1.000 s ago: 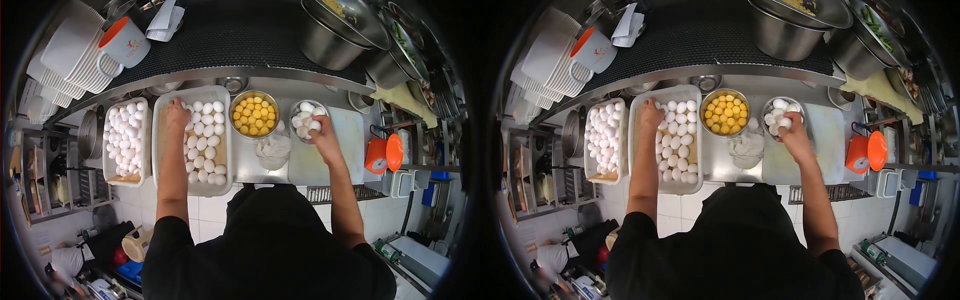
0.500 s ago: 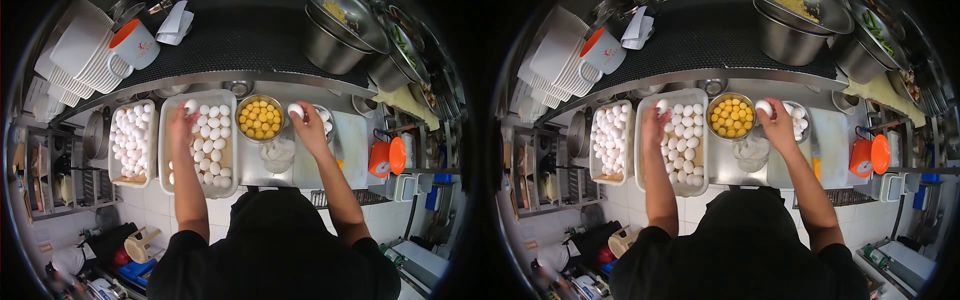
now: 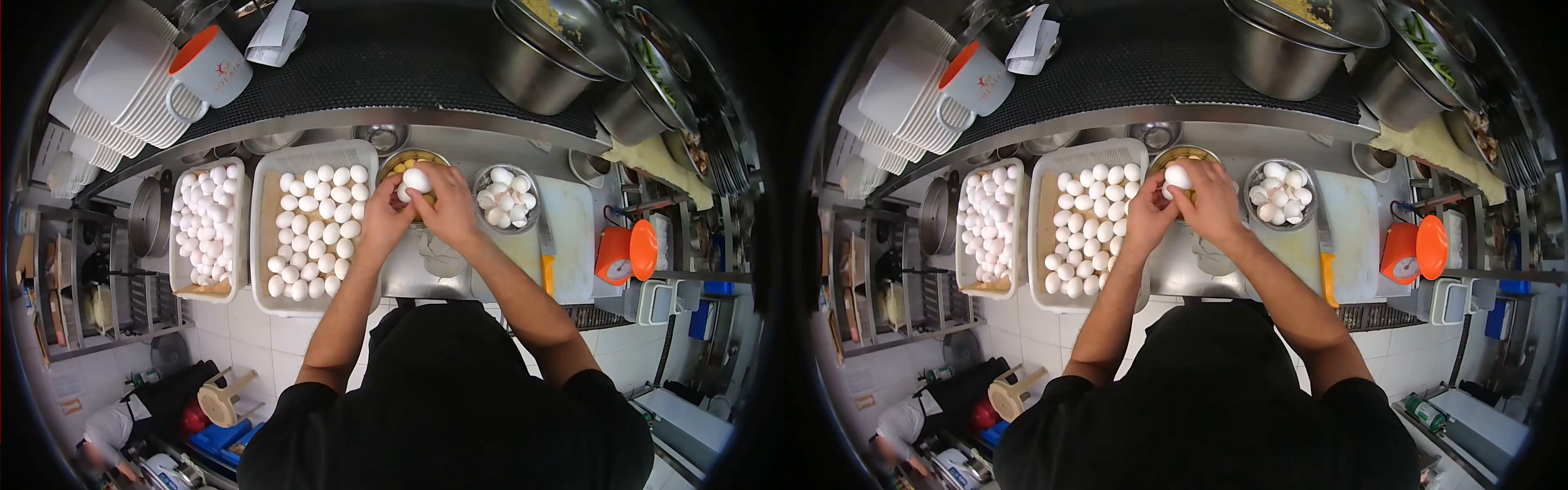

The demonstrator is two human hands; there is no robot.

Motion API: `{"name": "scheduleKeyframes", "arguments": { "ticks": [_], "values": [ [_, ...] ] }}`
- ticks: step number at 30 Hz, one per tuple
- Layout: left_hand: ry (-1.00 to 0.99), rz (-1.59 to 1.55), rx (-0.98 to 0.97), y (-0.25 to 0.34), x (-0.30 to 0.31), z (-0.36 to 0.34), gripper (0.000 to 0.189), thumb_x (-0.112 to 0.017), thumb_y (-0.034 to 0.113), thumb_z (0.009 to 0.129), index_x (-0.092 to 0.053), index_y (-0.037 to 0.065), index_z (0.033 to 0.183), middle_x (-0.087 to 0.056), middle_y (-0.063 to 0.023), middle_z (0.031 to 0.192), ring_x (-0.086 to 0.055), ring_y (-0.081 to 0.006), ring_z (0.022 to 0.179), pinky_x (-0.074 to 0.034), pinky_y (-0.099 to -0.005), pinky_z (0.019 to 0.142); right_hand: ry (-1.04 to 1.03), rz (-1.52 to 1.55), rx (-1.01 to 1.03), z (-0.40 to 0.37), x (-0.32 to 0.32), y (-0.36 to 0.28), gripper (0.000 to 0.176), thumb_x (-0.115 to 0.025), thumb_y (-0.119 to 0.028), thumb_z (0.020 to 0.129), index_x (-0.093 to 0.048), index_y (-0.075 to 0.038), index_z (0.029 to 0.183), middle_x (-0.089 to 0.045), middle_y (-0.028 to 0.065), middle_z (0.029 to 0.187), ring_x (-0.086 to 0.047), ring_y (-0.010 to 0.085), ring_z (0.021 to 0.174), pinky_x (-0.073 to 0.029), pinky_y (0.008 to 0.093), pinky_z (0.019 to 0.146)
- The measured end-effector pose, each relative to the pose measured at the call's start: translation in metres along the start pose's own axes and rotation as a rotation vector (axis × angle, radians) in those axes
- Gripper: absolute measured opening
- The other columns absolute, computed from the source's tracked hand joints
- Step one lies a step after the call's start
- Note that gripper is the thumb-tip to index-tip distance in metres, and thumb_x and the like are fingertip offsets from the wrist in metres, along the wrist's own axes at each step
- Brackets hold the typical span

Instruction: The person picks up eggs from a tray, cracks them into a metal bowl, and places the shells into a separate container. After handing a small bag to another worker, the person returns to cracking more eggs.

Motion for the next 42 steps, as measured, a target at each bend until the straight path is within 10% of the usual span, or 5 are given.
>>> {"name": "scheduleKeyframes", "arguments": {
  "ticks": [3,4,8,28,42],
  "values": [
    [-0.01,0.017,-0.003,-0.009,0.001,-0.002,0.049,-0.076,0.0,0.093,-0.062,-0.002,0.139,-0.073,-0.0131,0.122,-0.075,-0.0172,0.103,-0.062,-0.0295,0.09,0.05,0.147,-0.167,-0.003,0.009,0.021,0.04,-0.072,-0.02,0.097,-0.062,-0.006,0.133,-0.069,0.0187,0.128,-0.065,0.0401,0.115,-0.053,0.0493,0.098],
    [-0.017,0.012,-0.018,-0.006,0.002,-0.002,0.049,-0.076,-0.001,0.092,-0.063,-0.002,0.139,-0.073,-0.0134,0.123,-0.075,-0.0177,0.104,-0.062,-0.0298,0.09,0.022,0.27,-0.299,-0.005,-0.002,0.045,0.038,-0.073,-0.021,0.1,-0.062,-0.004,0.132,-0.071,0.0136,0.12,-0.07,0.0233,0.104,-0.056,0.0348,0.088],
    [-0.081,0.063,-0.039,0.003,-0.003,0.0,0.05,-0.074,-0.003,0.093,-0.062,0.0,0.141,-0.071,-0.0115,0.129,-0.073,-0.0167,0.11,-0.062,-0.0293,0.093,-0.2,0.84,-0.73,-0.023,-0.035,0.092,0.039,-0.076,-0.025,0.1,-0.065,-0.007,0.132,-0.07,0.0025,0.108,-0.063,0.0072,0.087,-0.051,0.0244,0.072],
    [0.031,0.205,-0.016,0.0,0.003,0.0,0.037,-0.078,0.007,0.094,-0.072,0.0,0.13,-0.079,-0.0057,0.099,-0.07,-0.0076,0.081,-0.058,-0.0244,0.076,-0.317,0.246,-0.466,-0.016,-0.027,0.071,0.038,-0.08,-0.026,0.092,-0.075,-0.009,0.126,-0.08,0.0166,0.108,-0.077,0.0281,0.099,-0.059,0.0379,0.089],
    [0.004,0.781,-0.375,0.061,-0.024,-0.006,0.041,-0.077,0.006,0.083,-0.075,0.012,0.123,-0.069,-0.0119,0.127,-0.068,-0.0355,0.115,-0.055,-0.045,0.102,-0.155,-0.251,-0.211,-0.027,0.042,0.062,0.038,-0.077,-0.021,0.088,-0.075,-0.019,0.126,-0.072,0.009,0.117,-0.07,0.0325,0.112,-0.059,0.0457,0.092]
  ]
}}
Point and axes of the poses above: each hand's wrist, its own z-axis towards the middle knuckle, its own x-axis out of the back of the hand, y = z × x, the point moved 9 cm from there along z, towards the middle knuckle
